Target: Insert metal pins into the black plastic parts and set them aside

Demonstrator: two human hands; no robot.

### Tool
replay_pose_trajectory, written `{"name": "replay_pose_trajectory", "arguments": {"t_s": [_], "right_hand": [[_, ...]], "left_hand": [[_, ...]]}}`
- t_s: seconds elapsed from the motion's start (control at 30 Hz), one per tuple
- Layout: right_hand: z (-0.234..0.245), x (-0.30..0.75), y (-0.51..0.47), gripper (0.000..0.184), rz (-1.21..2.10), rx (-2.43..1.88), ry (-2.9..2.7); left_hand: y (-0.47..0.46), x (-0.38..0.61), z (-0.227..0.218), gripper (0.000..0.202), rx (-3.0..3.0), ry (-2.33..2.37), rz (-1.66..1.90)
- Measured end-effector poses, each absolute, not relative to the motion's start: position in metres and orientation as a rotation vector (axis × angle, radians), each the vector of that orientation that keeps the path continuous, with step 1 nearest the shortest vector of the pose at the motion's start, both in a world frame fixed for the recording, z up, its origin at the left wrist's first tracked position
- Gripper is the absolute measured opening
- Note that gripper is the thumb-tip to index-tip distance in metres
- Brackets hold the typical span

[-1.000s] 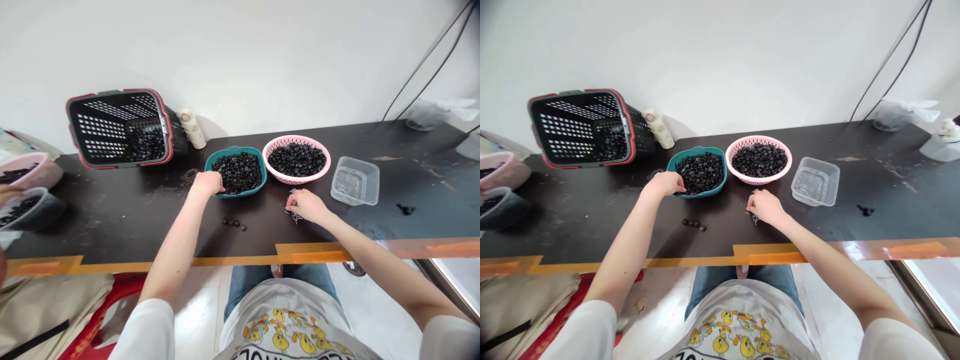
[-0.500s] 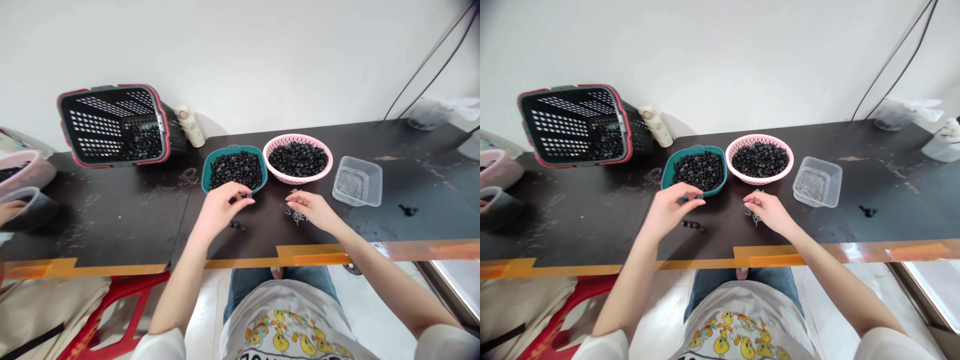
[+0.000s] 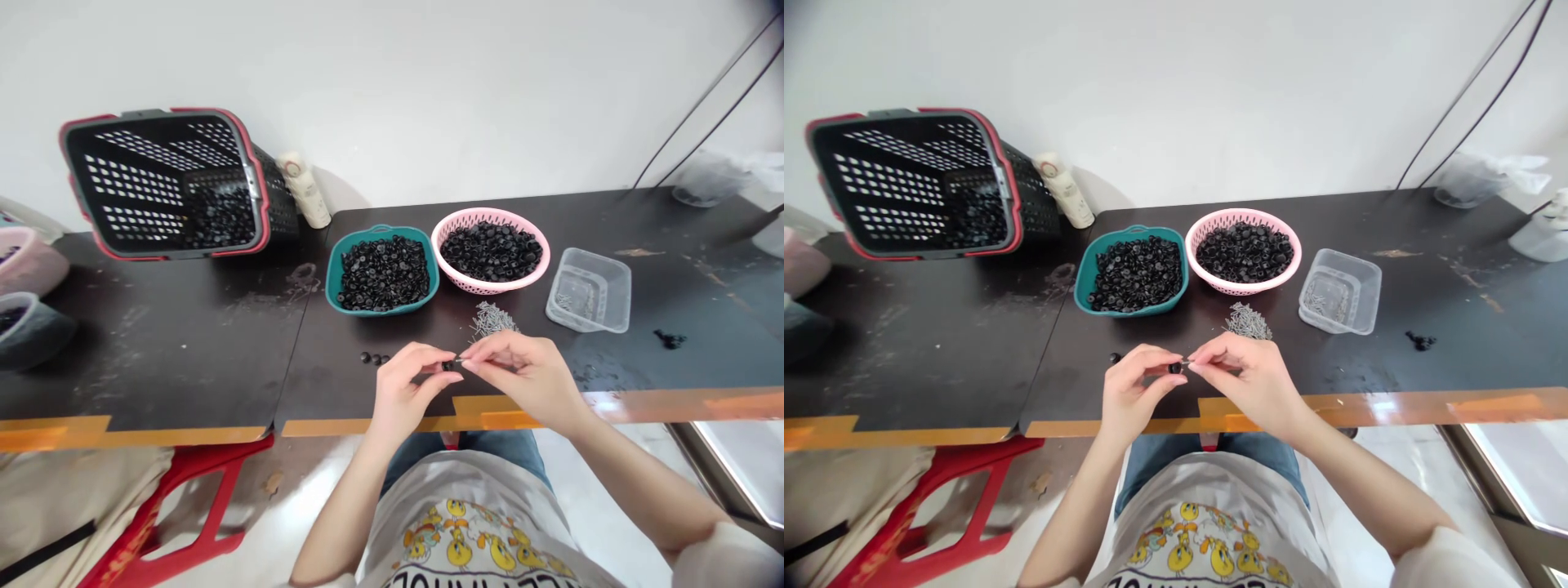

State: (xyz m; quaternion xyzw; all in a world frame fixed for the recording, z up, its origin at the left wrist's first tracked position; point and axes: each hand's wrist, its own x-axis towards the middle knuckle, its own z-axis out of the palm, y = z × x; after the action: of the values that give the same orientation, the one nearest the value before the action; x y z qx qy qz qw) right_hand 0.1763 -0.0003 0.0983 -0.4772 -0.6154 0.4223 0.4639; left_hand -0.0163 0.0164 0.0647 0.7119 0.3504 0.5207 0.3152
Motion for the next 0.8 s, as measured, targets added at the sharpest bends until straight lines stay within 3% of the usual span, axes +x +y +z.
{"name": "replay_pose_trajectory", "arguments": {"t_s": [0.2, 0.57, 0.8], "right_hand": [[0.107, 0.178, -0.005, 0.018, 0.739, -1.188, -1.821], [0.116, 0.182, -0.005, 0.021, 0.500, -1.181, -2.170], [0.120, 0.186, 0.004, 0.009, 0.521, -0.996, -2.128]], "left_hand": [[0.015, -0.016, 0.068, 0.016, 1.876, 0.864, 1.425], [0.011, -0.013, 0.068, 0.016, 1.871, 0.850, 1.395], [0.006, -0.004, 0.066, 0.021, 1.214, 0.922, 1.218]]}}
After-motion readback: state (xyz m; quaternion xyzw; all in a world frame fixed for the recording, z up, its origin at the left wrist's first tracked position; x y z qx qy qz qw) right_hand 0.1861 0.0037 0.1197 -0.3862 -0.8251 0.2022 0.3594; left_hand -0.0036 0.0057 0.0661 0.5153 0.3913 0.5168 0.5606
